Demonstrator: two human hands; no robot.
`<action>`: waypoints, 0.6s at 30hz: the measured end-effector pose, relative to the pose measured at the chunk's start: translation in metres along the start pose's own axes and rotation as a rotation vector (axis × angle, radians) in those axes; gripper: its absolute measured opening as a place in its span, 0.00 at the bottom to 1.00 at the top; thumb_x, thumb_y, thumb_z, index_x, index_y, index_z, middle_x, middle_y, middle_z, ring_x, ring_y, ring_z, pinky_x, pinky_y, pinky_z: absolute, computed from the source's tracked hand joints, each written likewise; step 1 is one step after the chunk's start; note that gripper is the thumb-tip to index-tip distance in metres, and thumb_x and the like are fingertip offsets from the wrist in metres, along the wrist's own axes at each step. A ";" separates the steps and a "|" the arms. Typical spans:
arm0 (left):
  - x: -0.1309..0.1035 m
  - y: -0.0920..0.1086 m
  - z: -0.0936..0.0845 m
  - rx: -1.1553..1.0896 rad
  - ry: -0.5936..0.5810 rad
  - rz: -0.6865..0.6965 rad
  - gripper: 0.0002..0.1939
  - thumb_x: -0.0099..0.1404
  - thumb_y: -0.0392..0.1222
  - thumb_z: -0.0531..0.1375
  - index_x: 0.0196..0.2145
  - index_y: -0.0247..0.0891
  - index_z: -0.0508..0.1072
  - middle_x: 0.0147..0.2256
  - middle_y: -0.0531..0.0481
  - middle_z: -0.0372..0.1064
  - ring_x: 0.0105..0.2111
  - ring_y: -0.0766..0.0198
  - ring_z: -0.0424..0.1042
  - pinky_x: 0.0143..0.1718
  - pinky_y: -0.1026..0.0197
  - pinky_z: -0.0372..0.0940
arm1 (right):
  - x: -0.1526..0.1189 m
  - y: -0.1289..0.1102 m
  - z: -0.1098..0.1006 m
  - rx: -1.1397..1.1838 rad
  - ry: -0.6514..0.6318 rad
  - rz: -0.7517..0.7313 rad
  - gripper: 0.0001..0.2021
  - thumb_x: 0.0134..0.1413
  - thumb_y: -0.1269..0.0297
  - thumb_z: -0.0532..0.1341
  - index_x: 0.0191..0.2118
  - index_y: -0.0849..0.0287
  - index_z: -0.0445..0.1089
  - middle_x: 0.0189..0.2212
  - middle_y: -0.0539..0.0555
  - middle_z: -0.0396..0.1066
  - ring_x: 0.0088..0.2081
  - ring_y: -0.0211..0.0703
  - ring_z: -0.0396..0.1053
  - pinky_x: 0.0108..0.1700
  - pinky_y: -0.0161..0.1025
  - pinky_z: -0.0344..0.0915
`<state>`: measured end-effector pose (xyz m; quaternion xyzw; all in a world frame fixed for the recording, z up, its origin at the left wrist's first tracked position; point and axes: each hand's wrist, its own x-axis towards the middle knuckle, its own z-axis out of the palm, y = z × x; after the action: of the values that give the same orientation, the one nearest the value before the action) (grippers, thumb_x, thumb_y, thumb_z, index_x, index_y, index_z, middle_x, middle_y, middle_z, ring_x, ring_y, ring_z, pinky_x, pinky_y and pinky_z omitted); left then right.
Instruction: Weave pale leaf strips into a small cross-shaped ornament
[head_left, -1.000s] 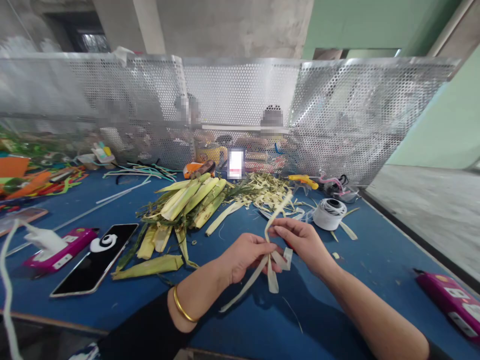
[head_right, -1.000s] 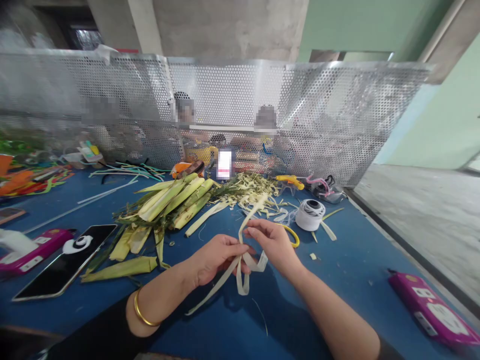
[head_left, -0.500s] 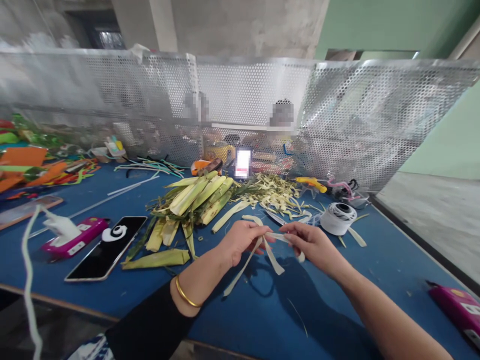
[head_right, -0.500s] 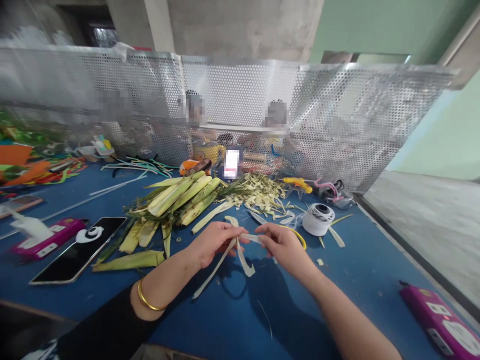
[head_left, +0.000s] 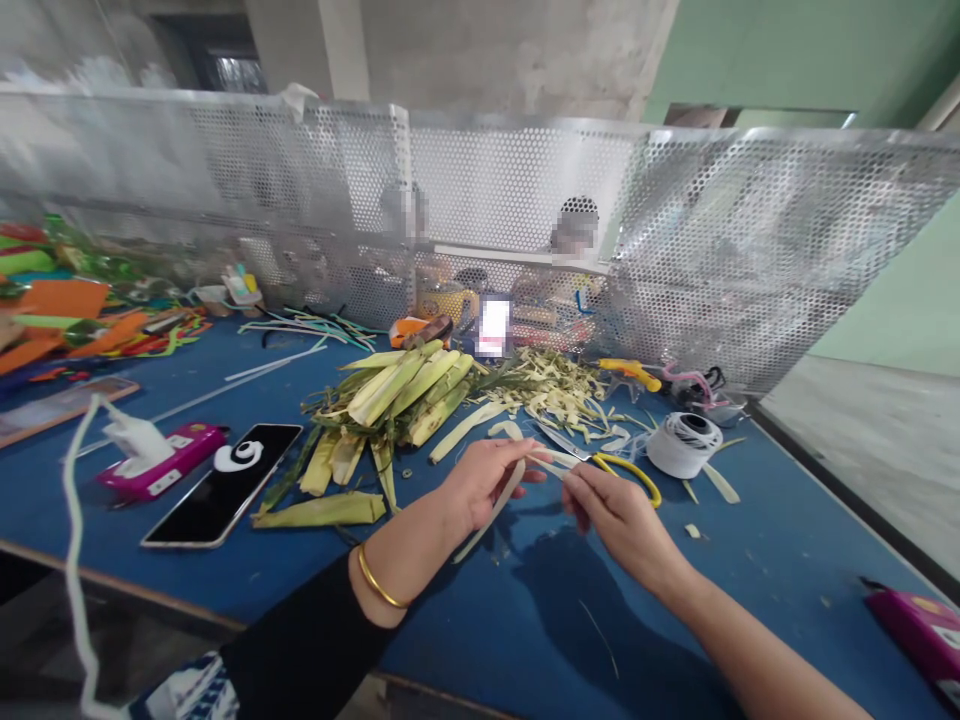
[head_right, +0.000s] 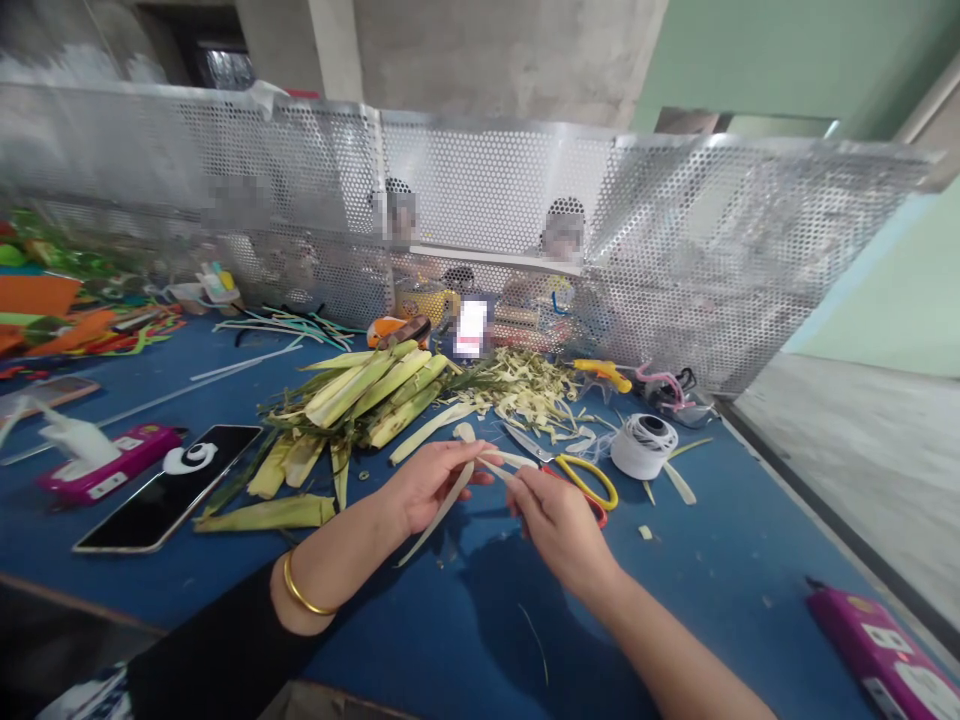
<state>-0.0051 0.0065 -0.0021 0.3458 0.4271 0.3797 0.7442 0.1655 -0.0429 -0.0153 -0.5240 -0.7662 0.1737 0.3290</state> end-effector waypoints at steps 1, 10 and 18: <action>0.000 0.000 -0.001 0.005 0.002 0.008 0.08 0.62 0.40 0.62 0.34 0.32 0.77 0.39 0.44 0.76 0.25 0.71 0.71 0.18 0.71 0.57 | 0.000 0.000 -0.001 -0.002 -0.010 0.018 0.19 0.65 0.54 0.47 0.27 0.55 0.64 0.18 0.48 0.64 0.20 0.37 0.61 0.25 0.34 0.57; -0.001 0.004 -0.002 -0.229 -0.081 -0.136 0.07 0.65 0.38 0.59 0.34 0.32 0.76 0.37 0.46 0.75 0.28 0.71 0.71 0.28 0.71 0.65 | -0.002 0.003 0.001 -0.572 0.123 -0.300 0.15 0.65 0.58 0.51 0.31 0.58 0.69 0.24 0.52 0.70 0.25 0.41 0.66 0.28 0.37 0.55; -0.002 -0.010 0.007 -0.235 -0.160 -0.131 0.05 0.63 0.35 0.60 0.32 0.32 0.75 0.28 0.51 0.72 0.24 0.72 0.68 0.28 0.71 0.63 | -0.002 -0.016 0.011 -0.695 0.170 -0.782 0.14 0.62 0.75 0.49 0.40 0.58 0.71 0.28 0.54 0.69 0.33 0.44 0.66 0.42 0.43 0.61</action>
<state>0.0028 -0.0011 -0.0068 0.2568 0.3408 0.3489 0.8344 0.1473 -0.0505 -0.0146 -0.2895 -0.8874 -0.2692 0.2372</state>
